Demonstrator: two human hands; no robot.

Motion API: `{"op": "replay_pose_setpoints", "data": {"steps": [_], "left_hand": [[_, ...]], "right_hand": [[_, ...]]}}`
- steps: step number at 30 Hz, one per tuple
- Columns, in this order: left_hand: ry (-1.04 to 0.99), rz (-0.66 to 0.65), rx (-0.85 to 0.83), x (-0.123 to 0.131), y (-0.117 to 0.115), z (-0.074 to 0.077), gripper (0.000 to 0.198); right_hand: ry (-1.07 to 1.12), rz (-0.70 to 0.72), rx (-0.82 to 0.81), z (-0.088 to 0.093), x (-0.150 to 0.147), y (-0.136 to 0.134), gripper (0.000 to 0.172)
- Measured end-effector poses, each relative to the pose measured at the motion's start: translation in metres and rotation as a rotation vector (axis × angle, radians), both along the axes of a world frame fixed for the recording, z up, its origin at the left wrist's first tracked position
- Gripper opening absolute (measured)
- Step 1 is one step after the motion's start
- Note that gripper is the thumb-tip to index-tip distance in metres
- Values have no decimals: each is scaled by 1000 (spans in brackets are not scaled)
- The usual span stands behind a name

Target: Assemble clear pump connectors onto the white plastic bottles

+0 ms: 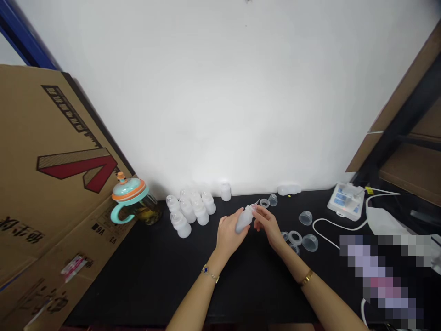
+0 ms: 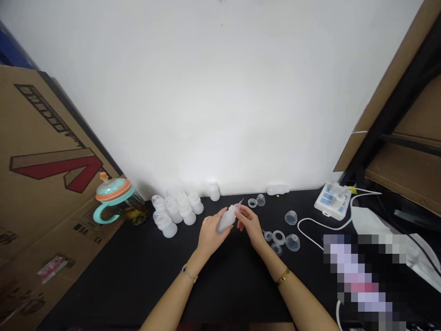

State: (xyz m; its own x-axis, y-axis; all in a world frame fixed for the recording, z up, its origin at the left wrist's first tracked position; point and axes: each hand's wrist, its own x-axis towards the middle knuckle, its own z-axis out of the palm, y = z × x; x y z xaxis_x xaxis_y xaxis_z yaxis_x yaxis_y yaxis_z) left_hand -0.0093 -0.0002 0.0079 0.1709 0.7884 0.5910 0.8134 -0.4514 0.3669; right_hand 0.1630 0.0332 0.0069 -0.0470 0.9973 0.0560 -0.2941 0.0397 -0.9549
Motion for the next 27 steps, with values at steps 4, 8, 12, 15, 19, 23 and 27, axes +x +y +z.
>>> {"op": "replay_pose_setpoints", "data": {"steps": [4, 8, 12, 15, 19, 23, 27], "left_hand": [[-4, 6, -3, 1, 0, 0, 57], [-3, 5, -15, 1, -1, -1, 59], [-10, 14, -38, 1, -1, -1, 61], [-8, 7, -46, 1, -1, 0, 61], [-11, 10, -44, 2, -1, 0, 62], [-23, 3, -53, 2, -1, 0, 60], [-41, 16, -75, 1, -2, 1, 51]], "right_hand": [[-3, -7, 1, 1, 0, 0, 49], [8, -20, -6, 2, 1, -1, 50], [22, -25, -1, 2, 1, -1, 48], [15, -26, 4, 2, 1, -1, 47], [-3, -33, 16, 0, 1, 0, 48], [-14, -40, 25, -1, 2, 1, 50], [-30, -29, 30, -1, 1, 0, 50]]}}
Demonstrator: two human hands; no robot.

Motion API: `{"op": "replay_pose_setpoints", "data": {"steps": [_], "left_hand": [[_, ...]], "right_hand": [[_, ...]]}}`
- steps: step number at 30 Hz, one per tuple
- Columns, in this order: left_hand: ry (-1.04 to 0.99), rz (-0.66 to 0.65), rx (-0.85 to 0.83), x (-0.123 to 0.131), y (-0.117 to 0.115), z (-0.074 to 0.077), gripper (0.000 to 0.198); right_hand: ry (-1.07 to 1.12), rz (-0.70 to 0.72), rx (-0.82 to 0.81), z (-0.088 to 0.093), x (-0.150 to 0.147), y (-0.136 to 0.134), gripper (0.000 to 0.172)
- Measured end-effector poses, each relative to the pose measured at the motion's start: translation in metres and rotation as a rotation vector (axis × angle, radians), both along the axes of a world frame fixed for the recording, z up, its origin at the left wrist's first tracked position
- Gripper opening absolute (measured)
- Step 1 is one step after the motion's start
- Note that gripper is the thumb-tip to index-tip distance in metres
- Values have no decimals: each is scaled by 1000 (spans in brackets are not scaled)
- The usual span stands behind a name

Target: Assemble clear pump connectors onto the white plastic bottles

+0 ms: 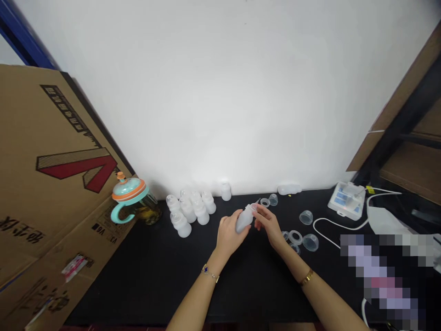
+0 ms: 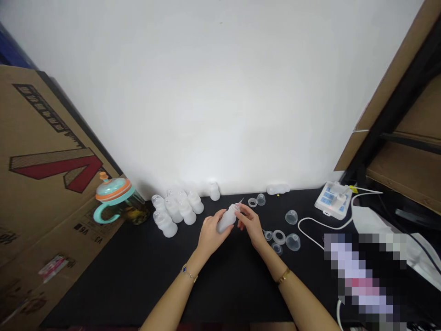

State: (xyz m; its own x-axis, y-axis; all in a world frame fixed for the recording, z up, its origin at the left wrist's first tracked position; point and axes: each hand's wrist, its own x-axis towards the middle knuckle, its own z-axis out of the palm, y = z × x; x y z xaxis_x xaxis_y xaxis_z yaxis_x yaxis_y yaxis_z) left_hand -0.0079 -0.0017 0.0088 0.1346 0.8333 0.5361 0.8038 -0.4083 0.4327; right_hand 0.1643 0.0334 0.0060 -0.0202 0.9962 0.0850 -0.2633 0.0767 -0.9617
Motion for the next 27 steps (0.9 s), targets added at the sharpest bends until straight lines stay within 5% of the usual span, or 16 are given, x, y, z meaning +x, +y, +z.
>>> {"op": "replay_pose_setpoints", "data": {"steps": [27], "left_hand": [[-139, -18, -97, 0, -2, 4, 49]], "right_hand": [[35, 17, -26, 3, 1, 0, 50]]}}
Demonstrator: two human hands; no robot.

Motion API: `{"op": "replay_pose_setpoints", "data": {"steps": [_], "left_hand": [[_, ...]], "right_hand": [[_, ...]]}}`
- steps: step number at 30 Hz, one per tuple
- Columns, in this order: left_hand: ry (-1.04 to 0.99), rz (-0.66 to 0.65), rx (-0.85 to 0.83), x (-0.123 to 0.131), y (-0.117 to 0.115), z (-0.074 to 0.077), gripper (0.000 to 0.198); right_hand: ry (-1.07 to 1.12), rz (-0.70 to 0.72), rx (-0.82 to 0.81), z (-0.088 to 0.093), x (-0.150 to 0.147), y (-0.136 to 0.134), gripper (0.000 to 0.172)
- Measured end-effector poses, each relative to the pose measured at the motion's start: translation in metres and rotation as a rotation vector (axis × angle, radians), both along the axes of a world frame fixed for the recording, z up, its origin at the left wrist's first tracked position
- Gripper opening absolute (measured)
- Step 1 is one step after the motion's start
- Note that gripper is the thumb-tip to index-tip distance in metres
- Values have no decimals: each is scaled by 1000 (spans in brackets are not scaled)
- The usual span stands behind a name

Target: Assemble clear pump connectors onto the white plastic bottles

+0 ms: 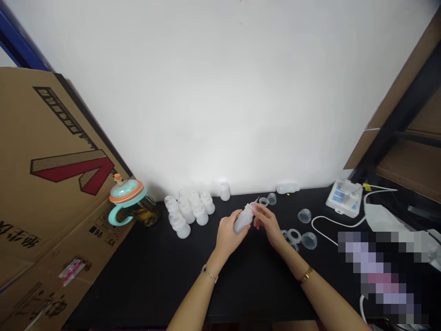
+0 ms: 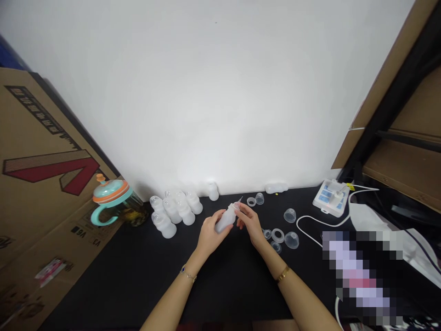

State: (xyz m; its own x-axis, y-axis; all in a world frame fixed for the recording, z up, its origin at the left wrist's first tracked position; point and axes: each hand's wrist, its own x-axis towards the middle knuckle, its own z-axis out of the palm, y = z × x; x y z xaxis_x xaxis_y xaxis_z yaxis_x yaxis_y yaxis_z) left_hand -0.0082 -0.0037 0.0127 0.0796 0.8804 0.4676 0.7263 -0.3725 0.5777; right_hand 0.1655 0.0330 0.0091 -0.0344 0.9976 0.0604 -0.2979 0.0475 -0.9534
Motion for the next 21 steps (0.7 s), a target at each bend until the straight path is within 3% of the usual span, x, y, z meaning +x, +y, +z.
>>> {"op": "replay_pose_setpoints", "data": {"steps": [21], "left_hand": [[-6, -3, 5, -1, 1, -2, 48]], "right_hand": [[0, 36, -13, 0, 1, 1, 49]]}}
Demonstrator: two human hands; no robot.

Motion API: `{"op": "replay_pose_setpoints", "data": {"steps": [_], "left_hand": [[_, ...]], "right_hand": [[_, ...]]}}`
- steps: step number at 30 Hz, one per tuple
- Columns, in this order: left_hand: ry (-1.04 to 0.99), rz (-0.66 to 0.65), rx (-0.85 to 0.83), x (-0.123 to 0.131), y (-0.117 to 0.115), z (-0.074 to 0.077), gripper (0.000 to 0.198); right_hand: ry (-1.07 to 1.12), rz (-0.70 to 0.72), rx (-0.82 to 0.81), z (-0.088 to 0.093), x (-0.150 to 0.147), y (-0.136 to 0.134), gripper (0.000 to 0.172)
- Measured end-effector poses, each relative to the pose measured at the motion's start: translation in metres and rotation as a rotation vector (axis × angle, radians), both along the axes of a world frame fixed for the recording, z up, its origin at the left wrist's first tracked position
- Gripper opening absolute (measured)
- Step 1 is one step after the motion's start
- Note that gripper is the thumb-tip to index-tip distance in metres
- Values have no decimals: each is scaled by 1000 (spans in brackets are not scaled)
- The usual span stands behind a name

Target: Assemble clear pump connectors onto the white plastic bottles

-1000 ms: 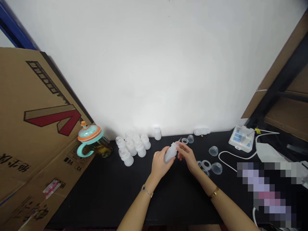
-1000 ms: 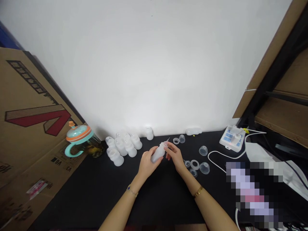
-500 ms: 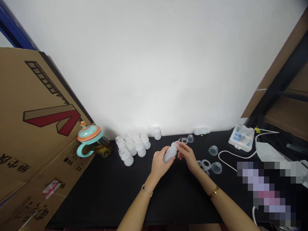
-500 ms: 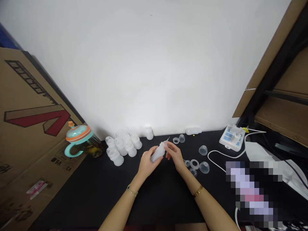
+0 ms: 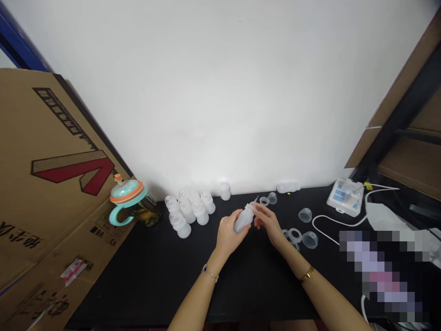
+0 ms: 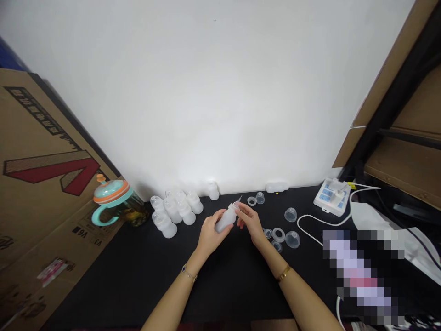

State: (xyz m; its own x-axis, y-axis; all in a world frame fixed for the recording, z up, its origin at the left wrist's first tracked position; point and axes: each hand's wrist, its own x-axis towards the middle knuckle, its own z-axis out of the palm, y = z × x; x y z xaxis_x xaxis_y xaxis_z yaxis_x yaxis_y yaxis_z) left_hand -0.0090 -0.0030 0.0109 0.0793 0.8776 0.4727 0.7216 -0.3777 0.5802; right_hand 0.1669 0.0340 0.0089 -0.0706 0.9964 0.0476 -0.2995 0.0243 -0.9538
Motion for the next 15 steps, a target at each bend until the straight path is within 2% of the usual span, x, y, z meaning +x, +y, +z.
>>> {"op": "replay_pose_setpoints", "data": {"steps": [11, 15], "left_hand": [[-226, -101, -130, 1, -1, 10, 45], [-249, -109, -146, 0, -1, 11, 46]], "right_hand": [[11, 23, -13, 4, 2, -2, 52], [9, 34, -3, 1, 1, 0, 53]]}}
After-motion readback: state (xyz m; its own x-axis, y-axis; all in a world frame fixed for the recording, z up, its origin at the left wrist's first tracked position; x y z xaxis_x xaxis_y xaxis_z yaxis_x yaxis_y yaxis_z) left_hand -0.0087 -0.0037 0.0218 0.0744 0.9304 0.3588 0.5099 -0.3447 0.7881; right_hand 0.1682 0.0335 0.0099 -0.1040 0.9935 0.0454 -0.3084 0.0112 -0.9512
